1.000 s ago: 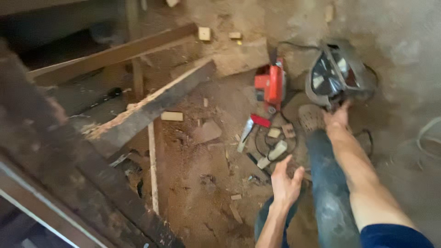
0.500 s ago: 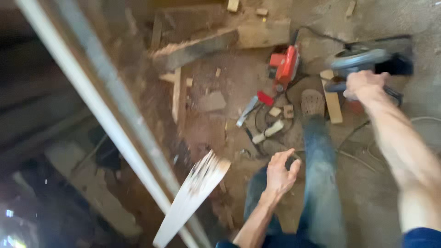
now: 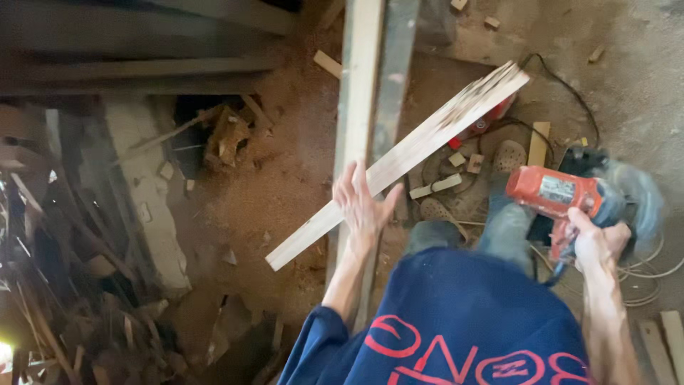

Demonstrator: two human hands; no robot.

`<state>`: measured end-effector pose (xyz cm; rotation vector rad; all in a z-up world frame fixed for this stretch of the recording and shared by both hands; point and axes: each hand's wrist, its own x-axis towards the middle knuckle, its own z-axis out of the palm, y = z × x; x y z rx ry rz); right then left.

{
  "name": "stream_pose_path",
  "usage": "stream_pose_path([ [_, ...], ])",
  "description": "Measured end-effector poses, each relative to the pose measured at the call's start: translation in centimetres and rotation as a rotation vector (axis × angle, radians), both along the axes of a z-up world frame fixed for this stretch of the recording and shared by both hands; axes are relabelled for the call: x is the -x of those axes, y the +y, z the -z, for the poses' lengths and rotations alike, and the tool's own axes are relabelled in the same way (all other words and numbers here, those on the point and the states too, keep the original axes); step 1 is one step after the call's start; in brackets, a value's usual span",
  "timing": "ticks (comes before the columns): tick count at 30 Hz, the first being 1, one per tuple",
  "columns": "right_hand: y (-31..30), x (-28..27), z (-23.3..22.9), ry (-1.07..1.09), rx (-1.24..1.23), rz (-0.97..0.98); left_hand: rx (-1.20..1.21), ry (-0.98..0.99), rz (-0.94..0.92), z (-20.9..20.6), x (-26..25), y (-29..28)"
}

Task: The person measures and marks wooden planks with a square and pencil, then cuts them to size using a circular saw. The cut pieces are placed on the floor.

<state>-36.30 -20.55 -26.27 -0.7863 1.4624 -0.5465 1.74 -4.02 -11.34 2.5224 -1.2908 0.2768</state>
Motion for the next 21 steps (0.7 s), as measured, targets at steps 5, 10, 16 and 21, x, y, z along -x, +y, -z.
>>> stream_pose_path([
  [5, 6.6, -2.1, -13.3, 0.237, 0.309, -0.336, -0.094, 0.230, 0.051, 3.6, -3.5, 5.7],
  [10, 8.2, -4.3, -20.2, 0.056, 0.293, -0.337, -0.074, 0.275, 0.094, 5.5, -4.7, 7.9],
  [16, 8.8, -6.1, -23.6, 0.237, 0.231, -0.496, -0.075, 0.241, 0.089, 5.0, -4.2, 7.5],
  [21, 9.5, -7.6, -26.1, 0.280, 0.680, -0.706, -0.068, 0.205, 0.046, 5.1, -3.4, 7.5],
])
